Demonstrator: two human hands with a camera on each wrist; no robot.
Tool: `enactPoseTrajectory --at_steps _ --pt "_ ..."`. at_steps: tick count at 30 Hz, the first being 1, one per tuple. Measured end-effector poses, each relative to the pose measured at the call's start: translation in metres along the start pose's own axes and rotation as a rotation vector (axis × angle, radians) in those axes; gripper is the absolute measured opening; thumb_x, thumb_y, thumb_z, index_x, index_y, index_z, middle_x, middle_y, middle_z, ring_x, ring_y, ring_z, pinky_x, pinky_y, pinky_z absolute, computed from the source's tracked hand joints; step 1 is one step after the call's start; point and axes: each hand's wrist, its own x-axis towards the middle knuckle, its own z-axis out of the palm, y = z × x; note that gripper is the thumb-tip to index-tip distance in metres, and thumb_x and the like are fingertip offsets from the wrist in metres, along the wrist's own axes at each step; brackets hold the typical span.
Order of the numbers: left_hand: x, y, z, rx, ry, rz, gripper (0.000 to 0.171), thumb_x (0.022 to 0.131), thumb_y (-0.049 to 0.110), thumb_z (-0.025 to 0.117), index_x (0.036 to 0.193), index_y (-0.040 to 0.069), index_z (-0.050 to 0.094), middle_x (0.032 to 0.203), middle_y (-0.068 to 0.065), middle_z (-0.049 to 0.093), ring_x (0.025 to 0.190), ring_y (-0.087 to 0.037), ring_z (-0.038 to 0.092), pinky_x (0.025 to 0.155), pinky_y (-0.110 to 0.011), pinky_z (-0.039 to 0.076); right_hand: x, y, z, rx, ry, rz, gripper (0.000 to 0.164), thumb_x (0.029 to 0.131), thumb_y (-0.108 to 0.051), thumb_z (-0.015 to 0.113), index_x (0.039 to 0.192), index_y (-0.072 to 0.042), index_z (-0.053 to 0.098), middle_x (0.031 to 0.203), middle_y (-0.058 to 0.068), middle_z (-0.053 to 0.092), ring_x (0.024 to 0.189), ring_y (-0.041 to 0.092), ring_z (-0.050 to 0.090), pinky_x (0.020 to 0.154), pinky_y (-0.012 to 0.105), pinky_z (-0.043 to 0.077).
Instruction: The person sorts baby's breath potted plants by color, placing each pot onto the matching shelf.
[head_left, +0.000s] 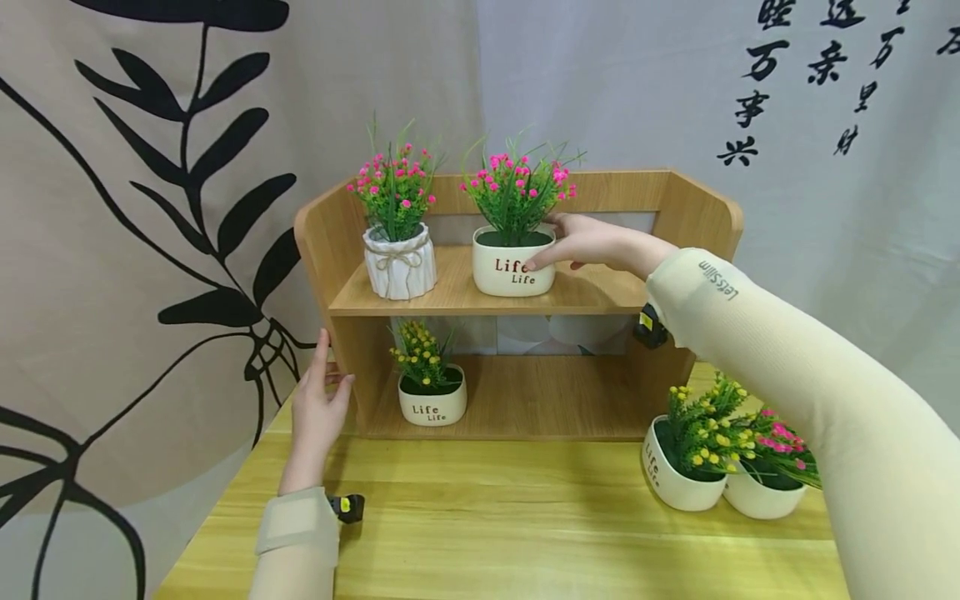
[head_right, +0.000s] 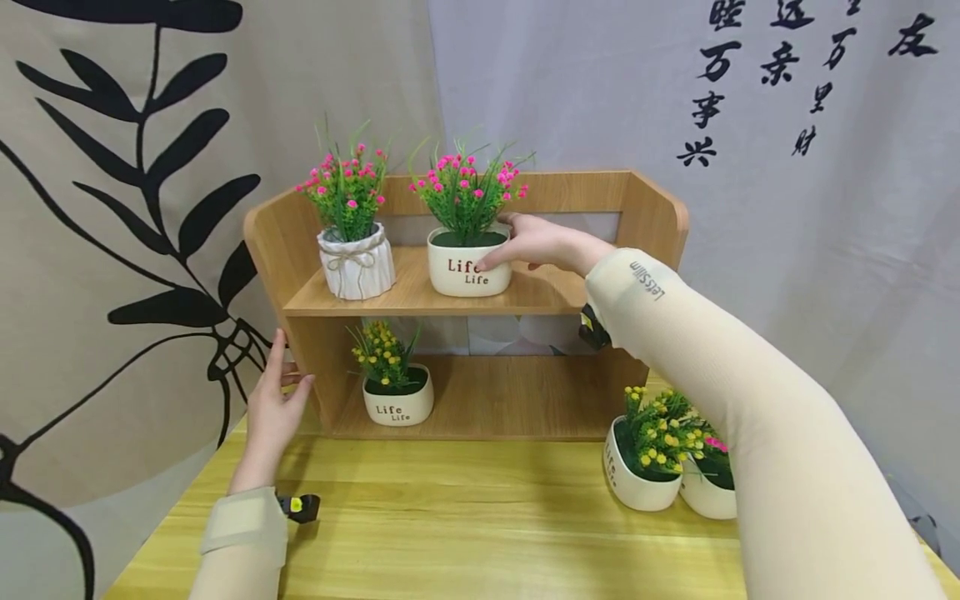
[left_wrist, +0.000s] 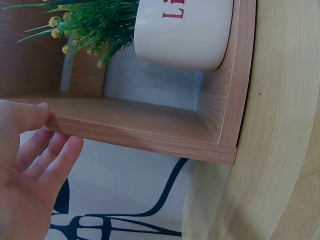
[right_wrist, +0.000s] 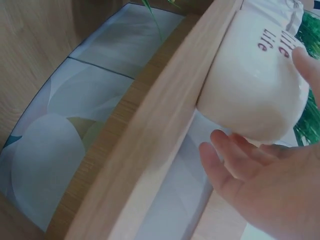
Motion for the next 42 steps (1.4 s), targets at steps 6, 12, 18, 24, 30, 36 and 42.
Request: enactPoseTrajectory --at_steps 6,12,18,24,30,36,42 --pt "0.001 0.0 0.001 0.008 0.003 -0.002 0.089 0.09 -0.006 0.063 0.156 0.03 0.017 0.111 -0.026 0.056 0.096 -0.041 0.06 0.074 -0.054 0.056 -0.014 0.005 -0.013 0.015 -0.061 -0.015 0.098 0.09 -0.038 0.067 0.157 -0.013 0.001 0.158 0.015 0.021 0.141 0.03 0.028 0.111 0.054 0.031" --pt "-0.001 -0.002 0.004 0.005 -0.008 -0.027 0.088 0.091 -0.007 0.061 0.157 0.031 0.015 0.114 -0.026 0.055 0.098 -0.041 0.06 0.076 -0.055 0.056 -0.037 0.016 -0.027 0.007 -0.103 -0.044 0.087 0.094 -0.037 0.061 0.157 -0.011 0.007 0.157 0.015 0.024 0.141 0.03 0.027 0.113 0.052 0.027" --pt "-0.001 -0.003 0.006 0.005 0.0 -0.012 0.088 0.09 -0.007 0.062 0.156 0.03 0.017 0.113 -0.026 0.056 0.097 -0.041 0.06 0.076 -0.054 0.056 -0.076 0.035 -0.034 0.075 -0.104 -0.086 0.075 0.098 -0.03 0.057 0.156 -0.01 0.013 0.157 0.016 0.025 0.141 0.033 0.027 0.113 0.053 0.027" --pt "-0.003 -0.004 0.002 0.005 0.022 -0.016 0.089 0.089 -0.008 0.063 0.156 0.03 0.019 0.115 -0.026 0.056 0.095 -0.041 0.061 0.075 -0.055 0.056 -0.107 0.053 -0.024 0.145 -0.108 -0.149 0.068 0.099 -0.023 0.055 0.155 -0.01 0.02 0.154 0.016 0.031 0.136 0.034 0.037 0.112 0.049 0.03" --pt "-0.001 -0.004 0.001 -0.002 0.008 -0.012 0.089 0.09 -0.01 0.06 0.156 0.03 0.017 0.122 -0.026 0.053 0.096 -0.042 0.06 0.076 -0.056 0.056 -0.138 0.064 0.002 0.175 -0.119 -0.201 0.065 0.099 -0.018 0.054 0.155 -0.01 0.022 0.153 0.015 0.034 0.136 0.032 0.038 0.111 0.053 0.028" --pt "0.001 -0.003 0.001 -0.007 0.001 -0.003 0.09 0.089 -0.01 0.061 0.157 0.03 0.016 0.131 -0.025 0.05 0.095 -0.042 0.061 0.075 -0.056 0.056 -0.156 0.075 0.045 0.217 -0.177 -0.259 0.065 0.097 -0.014 0.058 0.153 -0.007 0.026 0.151 0.013 0.037 0.136 0.036 0.036 0.104 0.031 0.04" --pt "0.002 -0.002 0.003 -0.005 -0.002 -0.005 0.09 0.09 -0.009 0.061 0.157 0.03 0.015 0.132 -0.024 0.05 0.096 -0.042 0.061 0.076 -0.055 0.056 -0.171 0.092 0.104 0.202 -0.211 -0.367 0.064 0.095 -0.012 0.062 0.151 -0.005 0.03 0.149 0.016 0.039 0.133 0.039 0.038 0.105 0.028 0.039"
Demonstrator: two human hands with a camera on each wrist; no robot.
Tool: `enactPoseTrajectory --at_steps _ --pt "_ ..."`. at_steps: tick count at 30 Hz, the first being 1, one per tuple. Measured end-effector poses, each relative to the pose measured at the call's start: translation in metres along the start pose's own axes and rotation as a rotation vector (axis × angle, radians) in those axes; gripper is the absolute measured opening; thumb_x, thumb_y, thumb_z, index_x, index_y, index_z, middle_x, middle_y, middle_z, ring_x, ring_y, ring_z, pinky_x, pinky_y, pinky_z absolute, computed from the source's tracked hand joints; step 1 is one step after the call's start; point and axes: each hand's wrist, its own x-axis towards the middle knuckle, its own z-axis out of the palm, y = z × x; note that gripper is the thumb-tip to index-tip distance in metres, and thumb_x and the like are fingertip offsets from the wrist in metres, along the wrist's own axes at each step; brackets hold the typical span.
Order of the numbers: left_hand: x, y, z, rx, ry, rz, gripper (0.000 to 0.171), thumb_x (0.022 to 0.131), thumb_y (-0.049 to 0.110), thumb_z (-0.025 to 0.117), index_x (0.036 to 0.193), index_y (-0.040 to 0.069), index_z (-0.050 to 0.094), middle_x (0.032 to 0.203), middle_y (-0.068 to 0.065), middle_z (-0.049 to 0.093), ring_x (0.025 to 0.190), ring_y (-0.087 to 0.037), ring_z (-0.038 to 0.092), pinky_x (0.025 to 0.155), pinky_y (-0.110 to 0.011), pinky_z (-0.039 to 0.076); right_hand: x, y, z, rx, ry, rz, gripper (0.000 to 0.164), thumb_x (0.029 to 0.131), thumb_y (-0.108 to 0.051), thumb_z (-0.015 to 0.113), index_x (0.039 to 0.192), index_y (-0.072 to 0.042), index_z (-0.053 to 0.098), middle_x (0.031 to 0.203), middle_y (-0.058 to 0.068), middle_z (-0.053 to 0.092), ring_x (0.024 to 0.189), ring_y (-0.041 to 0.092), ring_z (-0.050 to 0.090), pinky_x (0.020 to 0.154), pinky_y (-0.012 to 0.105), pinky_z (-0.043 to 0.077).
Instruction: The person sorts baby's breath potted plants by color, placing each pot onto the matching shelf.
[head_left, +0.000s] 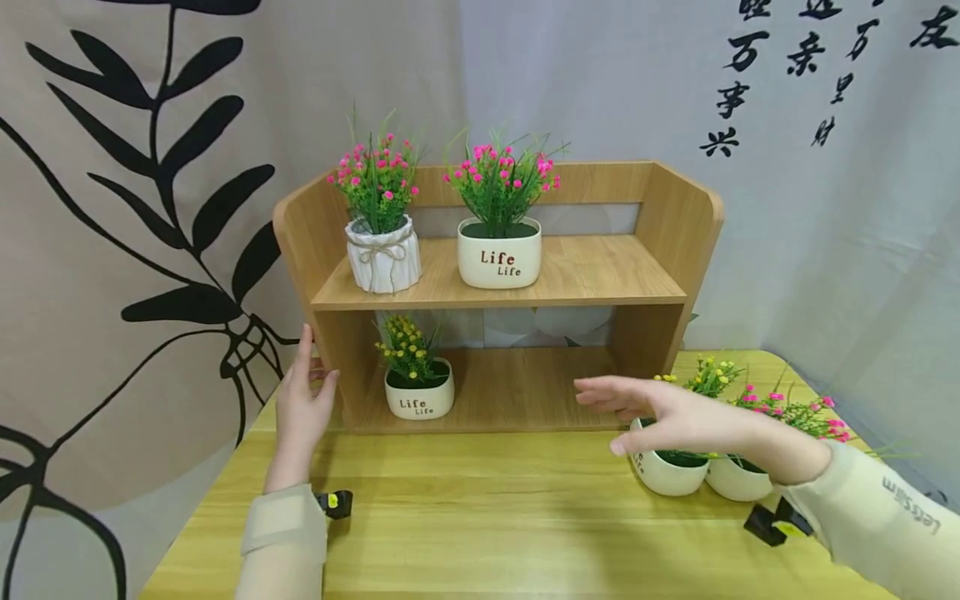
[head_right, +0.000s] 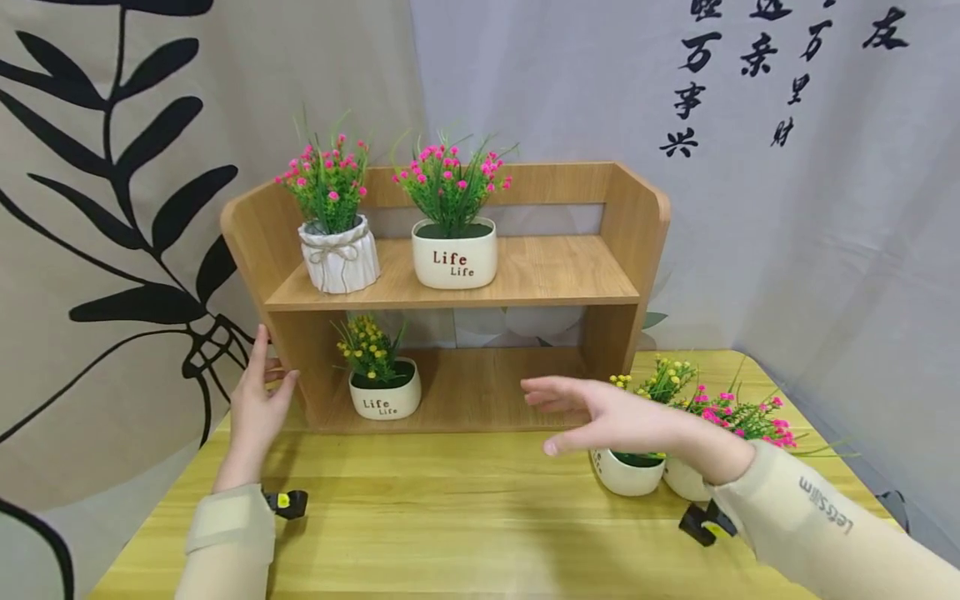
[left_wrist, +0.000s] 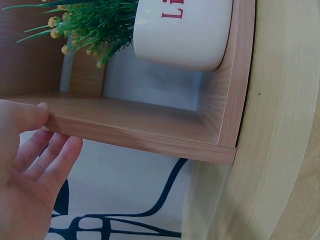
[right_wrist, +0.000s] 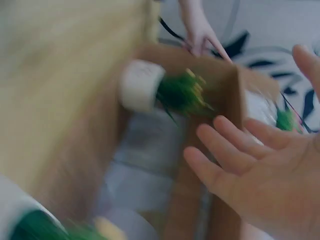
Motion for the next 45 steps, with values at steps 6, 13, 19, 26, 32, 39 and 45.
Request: enactPoseTrajectory --at_steps 6,13,19,26,32,39,45 --pt "0.002 0.001 0.004 0.005 -0.002 0.012 0.09 0.09 -0.009 0.061 0.156 0.03 0.016 0.14 -0.021 0.046 0.097 -0.041 0.061 0.077 -0.054 0.056 -0.016 0.033 0.055 -0.06 0.139 -0.053 0.069 0.09 -0.013 0.07 0.149 -0.011 0.035 0.142 0.007 0.05 0.127 0.02 0.049 0.101 0.034 0.044" --pt "0.0 0.002 0.008 0.003 -0.002 0.006 0.09 0.089 -0.008 0.062 0.156 0.03 0.016 0.137 -0.022 0.047 0.096 -0.041 0.061 0.076 -0.054 0.056 -0.04 0.068 0.087 -0.087 0.348 -0.083 0.073 0.078 -0.01 0.08 0.142 -0.006 0.046 0.138 -0.001 0.054 0.123 0.01 0.05 0.092 0.03 0.049" --pt "0.002 0.005 0.006 0.005 0.002 0.005 0.089 0.09 -0.008 0.061 0.156 0.031 0.016 0.131 -0.024 0.05 0.096 -0.042 0.061 0.075 -0.055 0.056 -0.063 0.088 0.1 -0.062 0.511 -0.041 0.073 0.074 0.0 0.08 0.138 0.004 0.046 0.134 -0.015 0.053 0.119 0.003 0.051 0.088 0.026 0.051" --pt "0.005 0.006 0.001 -0.016 -0.006 -0.052 0.089 0.092 -0.007 0.058 0.156 0.035 0.013 0.129 -0.025 0.05 0.1 -0.043 0.059 0.079 -0.056 0.055 -0.082 0.097 0.1 -0.085 0.72 0.138 0.062 0.076 -0.002 0.08 0.131 0.007 0.052 0.128 -0.008 0.058 0.11 -0.005 0.052 0.081 0.023 0.054" --pt "0.001 0.003 0.002 -0.01 -0.01 -0.06 0.089 0.092 -0.007 0.059 0.156 0.034 0.012 0.135 -0.023 0.047 0.1 -0.041 0.059 0.079 -0.056 0.055 -0.097 0.099 0.091 -0.145 0.824 0.394 0.056 0.083 -0.011 0.077 0.127 0.009 0.049 0.121 0.025 0.057 0.104 0.004 0.056 0.076 0.024 0.056" --pt "-0.001 0.0 0.002 0.004 -0.013 -0.067 0.09 0.092 -0.006 0.059 0.156 0.035 0.012 0.134 -0.023 0.048 0.101 -0.041 0.059 0.08 -0.055 0.055 -0.097 0.104 0.083 -0.104 0.792 0.534 0.085 0.087 -0.016 0.074 0.142 0.018 0.019 0.135 0.041 0.036 0.124 0.054 0.039 0.091 0.052 0.049" --pt "0.0 0.0 0.003 -0.001 -0.005 -0.05 0.09 0.092 -0.007 0.059 0.156 0.035 0.013 0.137 -0.023 0.046 0.1 -0.041 0.059 0.078 -0.055 0.055 -0.086 0.113 0.084 -0.025 0.788 0.495 0.084 0.085 -0.011 0.074 0.141 0.019 0.018 0.14 0.043 0.027 0.128 0.058 0.031 0.101 0.057 0.036"
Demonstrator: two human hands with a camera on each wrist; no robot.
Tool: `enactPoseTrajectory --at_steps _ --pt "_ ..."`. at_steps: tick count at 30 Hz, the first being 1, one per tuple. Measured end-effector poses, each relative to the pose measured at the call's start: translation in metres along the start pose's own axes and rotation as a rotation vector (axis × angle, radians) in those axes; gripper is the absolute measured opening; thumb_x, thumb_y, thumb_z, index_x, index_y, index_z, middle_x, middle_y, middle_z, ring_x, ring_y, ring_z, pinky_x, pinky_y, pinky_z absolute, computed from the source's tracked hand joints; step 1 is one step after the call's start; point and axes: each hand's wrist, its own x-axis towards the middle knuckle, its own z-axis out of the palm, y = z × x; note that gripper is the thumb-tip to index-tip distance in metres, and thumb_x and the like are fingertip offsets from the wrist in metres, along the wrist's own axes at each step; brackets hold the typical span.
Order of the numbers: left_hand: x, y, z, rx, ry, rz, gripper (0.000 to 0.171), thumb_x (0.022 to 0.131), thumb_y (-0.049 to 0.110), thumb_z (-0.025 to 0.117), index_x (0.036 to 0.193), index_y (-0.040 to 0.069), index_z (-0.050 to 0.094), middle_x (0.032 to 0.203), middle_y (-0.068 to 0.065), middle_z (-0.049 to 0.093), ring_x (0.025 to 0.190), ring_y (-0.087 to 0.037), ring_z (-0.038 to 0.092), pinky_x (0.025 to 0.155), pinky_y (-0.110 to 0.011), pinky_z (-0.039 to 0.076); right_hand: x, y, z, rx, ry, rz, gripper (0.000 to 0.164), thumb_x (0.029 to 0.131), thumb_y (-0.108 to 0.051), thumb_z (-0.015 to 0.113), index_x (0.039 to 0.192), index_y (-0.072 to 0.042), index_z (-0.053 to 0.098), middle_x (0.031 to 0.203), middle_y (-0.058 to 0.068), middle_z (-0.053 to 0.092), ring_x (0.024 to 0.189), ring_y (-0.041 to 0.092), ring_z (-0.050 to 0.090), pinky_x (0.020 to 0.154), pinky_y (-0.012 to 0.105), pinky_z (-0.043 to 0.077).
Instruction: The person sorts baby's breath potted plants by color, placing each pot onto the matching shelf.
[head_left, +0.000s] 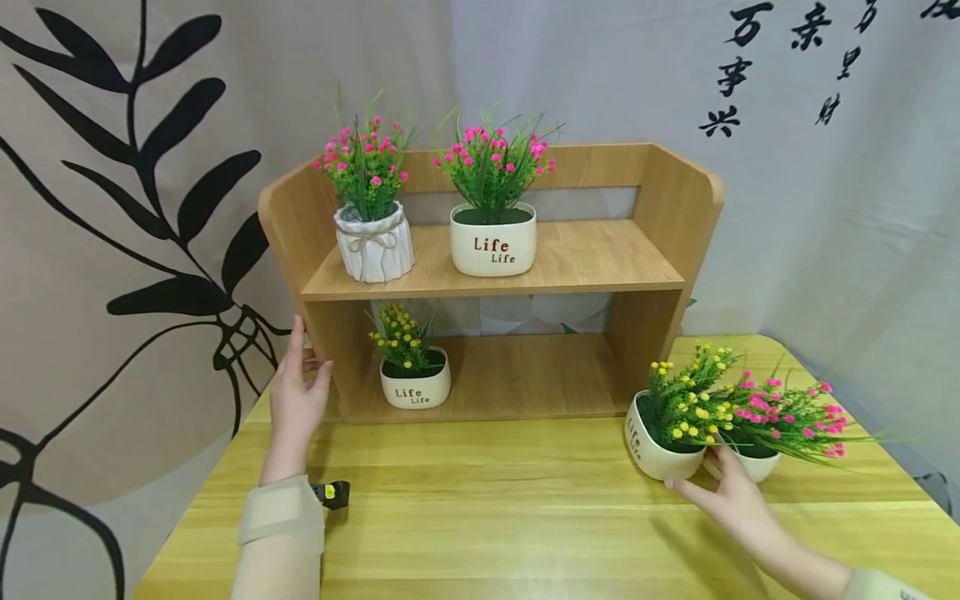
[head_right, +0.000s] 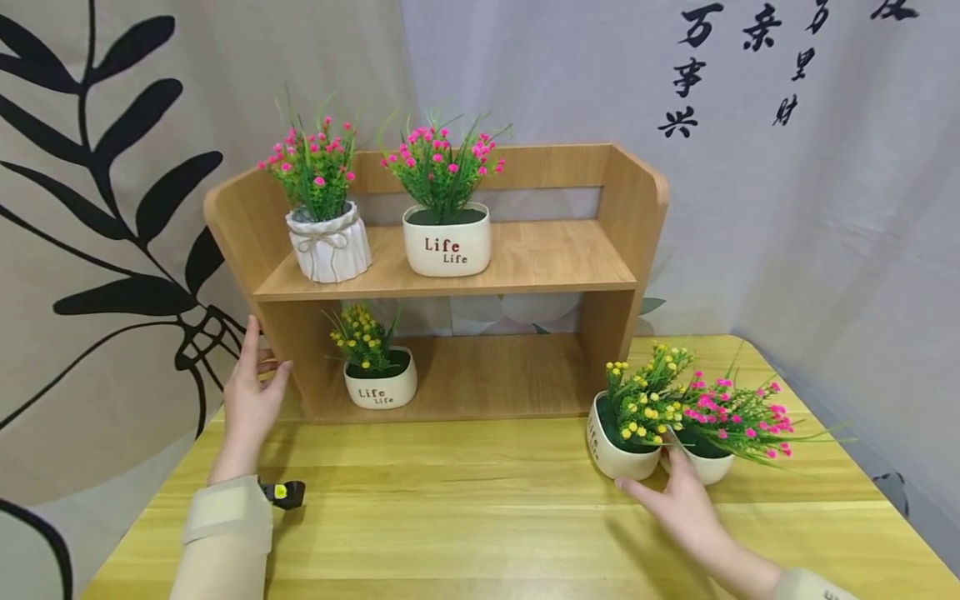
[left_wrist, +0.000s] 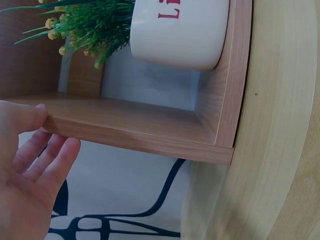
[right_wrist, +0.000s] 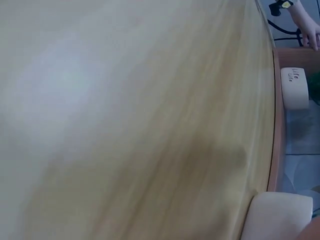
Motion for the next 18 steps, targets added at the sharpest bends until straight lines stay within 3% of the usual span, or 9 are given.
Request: enactPoseTrajectory --at_steps 5,8,12,18 --pt "-0.001 0.0 0.0 -0.001 0.001 0.02 0.089 0.091 -0.008 0.059 0.156 0.033 0.014 0.135 -0.023 0.048 0.099 -0.042 0.059 0.077 -0.055 0.056 0.011 0.002 0.006 -0.097 0.014 0.008 0.085 0.083 -0.023 0.075 0.137 0.02 0.027 0.135 0.043 0.035 0.126 0.054 0.036 0.106 0.061 0.03" --pt "-0.001 0.001 0.0 0.0 0.002 0.024 0.089 0.091 -0.008 0.06 0.156 0.033 0.014 0.134 -0.023 0.048 0.098 -0.041 0.059 0.076 -0.055 0.056 0.016 0.0 0.007 -0.188 0.016 0.033 0.091 0.081 -0.032 0.076 0.134 0.025 0.027 0.128 0.046 0.039 0.12 0.052 0.04 0.104 0.06 0.034" --pt "-0.001 0.004 0.0 0.005 0.0 0.024 0.09 0.091 -0.008 0.06 0.156 0.033 0.014 0.131 -0.024 0.049 0.099 -0.042 0.059 0.076 -0.055 0.056 0.023 -0.003 0.01 -0.188 0.007 0.058 0.095 0.082 -0.036 0.075 0.136 0.024 0.024 0.129 0.047 0.039 0.122 0.051 0.041 0.104 0.059 0.034" --pt "-0.001 0.004 -0.002 0.002 0.005 0.017 0.09 0.091 -0.008 0.06 0.156 0.032 0.014 0.126 -0.025 0.051 0.098 -0.042 0.059 0.077 -0.055 0.056 0.035 -0.002 0.016 -0.174 0.003 0.113 0.102 0.082 -0.039 0.075 0.14 0.023 0.02 0.138 0.046 0.03 0.135 0.052 0.02 0.113 0.059 0.016"
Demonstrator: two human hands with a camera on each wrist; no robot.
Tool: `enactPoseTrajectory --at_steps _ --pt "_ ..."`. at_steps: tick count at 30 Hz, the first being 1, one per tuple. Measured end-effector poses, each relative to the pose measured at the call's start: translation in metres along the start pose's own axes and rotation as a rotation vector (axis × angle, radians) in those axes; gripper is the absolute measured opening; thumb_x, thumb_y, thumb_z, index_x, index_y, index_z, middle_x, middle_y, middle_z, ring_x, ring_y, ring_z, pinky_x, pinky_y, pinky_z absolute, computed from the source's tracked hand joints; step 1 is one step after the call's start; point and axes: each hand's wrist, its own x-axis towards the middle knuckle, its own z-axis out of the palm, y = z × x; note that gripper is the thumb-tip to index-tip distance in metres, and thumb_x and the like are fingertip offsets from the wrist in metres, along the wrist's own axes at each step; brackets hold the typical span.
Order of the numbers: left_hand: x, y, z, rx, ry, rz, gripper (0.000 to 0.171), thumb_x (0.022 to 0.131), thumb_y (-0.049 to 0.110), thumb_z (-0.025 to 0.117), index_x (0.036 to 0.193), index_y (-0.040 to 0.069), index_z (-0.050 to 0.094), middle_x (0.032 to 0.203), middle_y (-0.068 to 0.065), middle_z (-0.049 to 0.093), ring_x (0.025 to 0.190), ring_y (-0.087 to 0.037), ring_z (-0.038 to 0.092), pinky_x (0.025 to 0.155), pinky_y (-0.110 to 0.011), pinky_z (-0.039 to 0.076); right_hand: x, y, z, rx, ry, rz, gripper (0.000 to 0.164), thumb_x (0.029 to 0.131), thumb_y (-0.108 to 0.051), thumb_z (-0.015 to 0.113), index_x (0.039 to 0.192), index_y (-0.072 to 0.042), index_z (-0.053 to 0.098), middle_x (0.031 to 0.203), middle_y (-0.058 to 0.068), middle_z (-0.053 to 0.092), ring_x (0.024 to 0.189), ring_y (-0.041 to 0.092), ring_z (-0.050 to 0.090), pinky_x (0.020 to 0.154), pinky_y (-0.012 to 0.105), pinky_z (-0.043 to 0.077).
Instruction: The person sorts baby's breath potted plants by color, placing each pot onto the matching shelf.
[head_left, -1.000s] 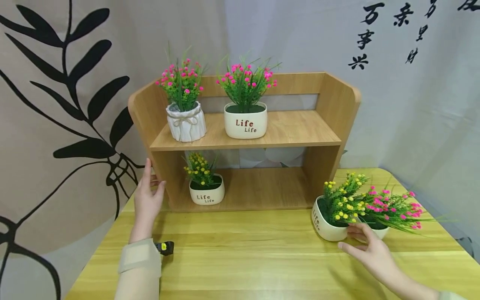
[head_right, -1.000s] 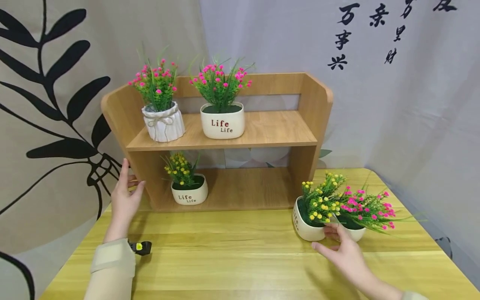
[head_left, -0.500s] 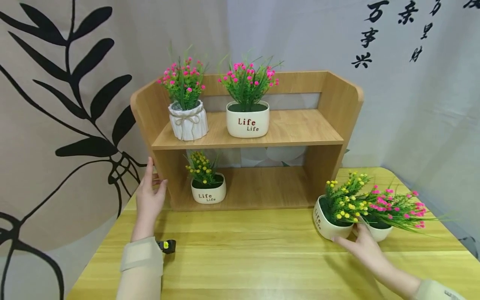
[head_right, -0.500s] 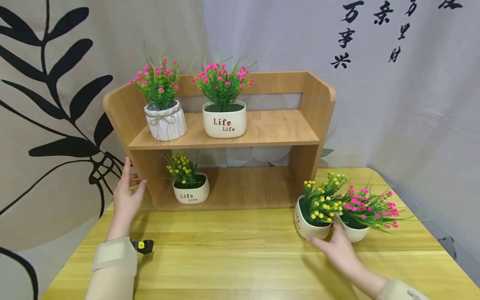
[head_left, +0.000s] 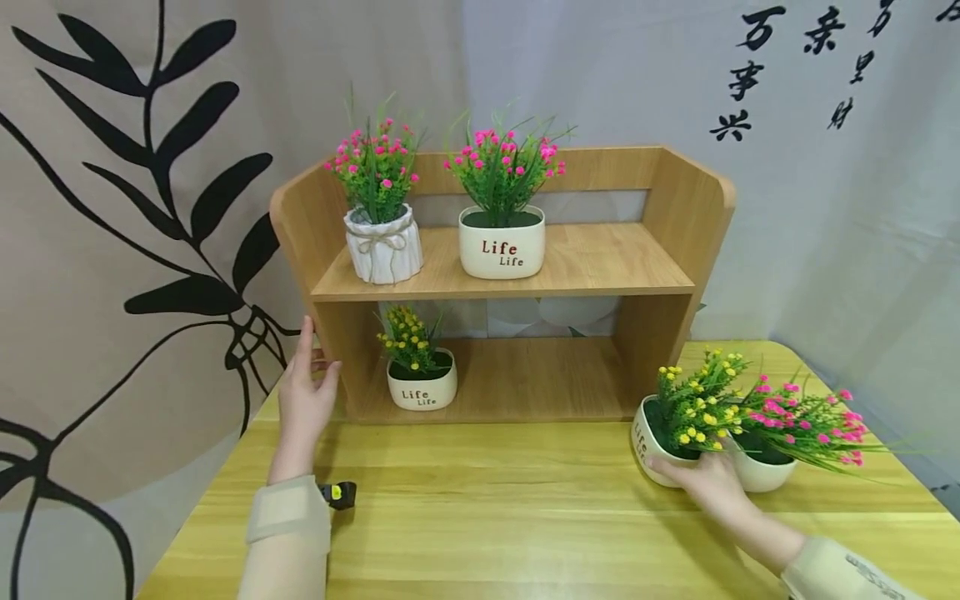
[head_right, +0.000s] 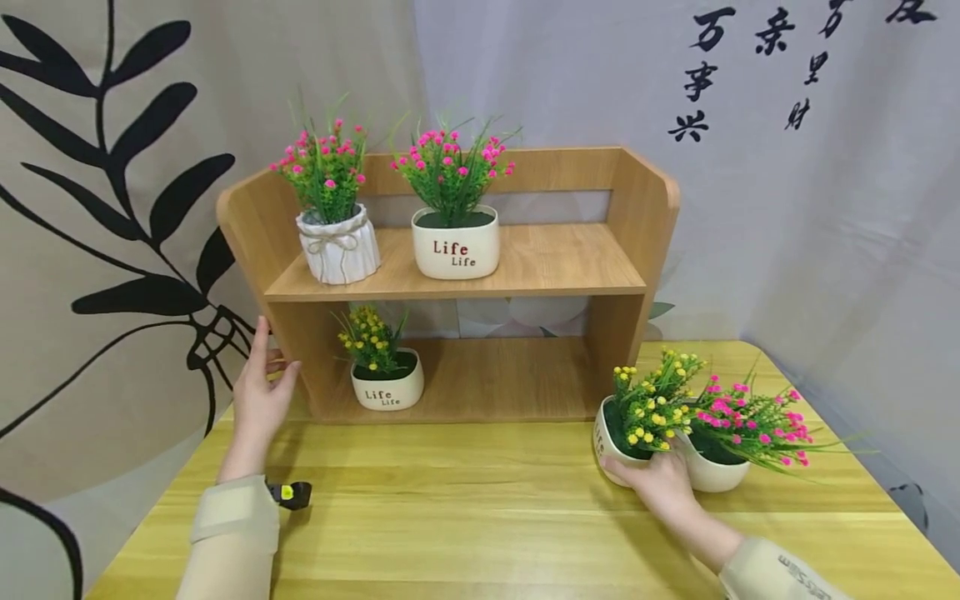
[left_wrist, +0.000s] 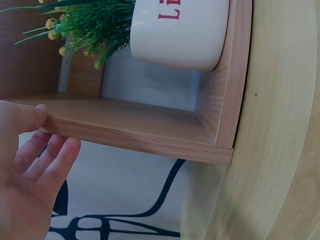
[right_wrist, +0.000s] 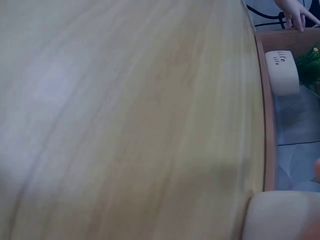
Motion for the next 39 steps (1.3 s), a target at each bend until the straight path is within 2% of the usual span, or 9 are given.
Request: enactPoseTrajectory --at_steps 4,11,16,20,25,30,33,37,39 --pt "-0.001 0.0 0.0 -0.006 -0.001 -0.008 0.09 0.091 -0.008 0.06 0.156 0.033 0.014 0.126 -0.025 0.051 0.098 -0.041 0.059 0.078 -0.055 0.056 0.003 0.002 0.004 -0.027 0.037 0.029 0.106 0.08 -0.042 0.076 0.137 0.027 0.019 0.135 0.048 0.031 0.133 0.053 0.024 0.114 0.058 0.011" --pt "-0.003 -0.001 0.0 -0.005 -0.005 -0.022 0.091 0.091 -0.009 0.06 0.156 0.034 0.013 0.13 -0.025 0.049 0.099 -0.041 0.059 0.078 -0.056 0.055 0.007 0.009 0.013 0.049 0.227 -0.145 0.094 0.074 -0.031 0.083 0.142 0.008 0.032 0.139 0.031 0.041 0.13 0.043 0.034 0.107 0.057 0.025" --pt "-0.003 -0.001 0.001 -0.014 -0.003 -0.005 0.091 0.09 -0.009 0.06 0.156 0.033 0.014 0.13 -0.025 0.049 0.098 -0.042 0.059 0.078 -0.055 0.056 0.004 0.013 0.014 0.085 0.237 -0.083 0.087 0.078 -0.031 0.08 0.14 0.01 0.034 0.135 0.032 0.046 0.124 0.042 0.041 0.103 0.053 0.034" --pt "-0.002 -0.001 0.002 -0.014 -0.001 0.008 0.09 0.09 -0.01 0.059 0.156 0.032 0.014 0.134 -0.025 0.047 0.099 -0.042 0.059 0.078 -0.056 0.056 0.002 0.014 0.015 0.037 0.263 -0.104 0.082 0.076 -0.03 0.082 0.131 0.015 0.042 0.123 0.036 0.053 0.115 0.045 0.05 0.097 0.052 0.04" --pt "-0.003 -0.002 0.002 -0.008 0.004 0.026 0.09 0.089 -0.01 0.06 0.157 0.03 0.015 0.127 -0.026 0.05 0.097 -0.042 0.059 0.076 -0.056 0.056 -0.007 0.012 0.017 0.001 0.31 -0.178 0.074 0.07 -0.026 0.086 0.12 0.015 0.051 0.108 0.033 0.062 0.101 0.043 0.059 0.082 0.033 0.047" --pt "-0.001 -0.002 0.002 -0.002 0.005 0.036 0.09 0.089 -0.01 0.061 0.157 0.03 0.015 0.132 -0.025 0.049 0.096 -0.042 0.06 0.075 -0.056 0.056 -0.018 0.007 0.016 -0.015 0.322 -0.242 0.068 0.068 -0.023 0.087 0.115 0.014 0.056 0.102 0.03 0.065 0.094 0.041 0.062 0.075 0.033 0.049" --pt "0.001 -0.002 0.002 -0.003 0.004 0.033 0.09 0.09 -0.009 0.061 0.157 0.03 0.015 0.135 -0.025 0.048 0.097 -0.042 0.059 0.075 -0.056 0.056 -0.023 0.001 0.016 0.022 0.324 -0.28 0.071 0.066 -0.019 0.088 0.119 0.014 0.053 0.107 0.031 0.064 0.098 0.041 0.06 0.08 0.022 0.046" --pt "0.002 -0.004 0.002 -0.007 0.001 0.026 0.09 0.09 -0.01 0.06 0.157 0.031 0.014 0.14 -0.023 0.044 0.099 -0.042 0.059 0.076 -0.055 0.056 -0.03 -0.009 0.017 0.076 0.317 -0.332 0.079 0.063 -0.013 0.089 0.125 0.012 0.048 0.115 0.03 0.06 0.106 0.04 0.055 0.085 0.001 0.03" --pt "0.001 -0.004 0.002 -0.01 0.0 0.023 0.091 0.09 -0.01 0.06 0.156 0.032 0.014 0.141 -0.022 0.043 0.099 -0.042 0.059 0.076 -0.055 0.056 -0.034 -0.014 0.017 0.061 0.314 -0.338 0.079 0.062 -0.014 0.09 0.124 0.012 0.049 0.113 0.029 0.061 0.104 0.04 0.056 0.084 0.002 0.031"
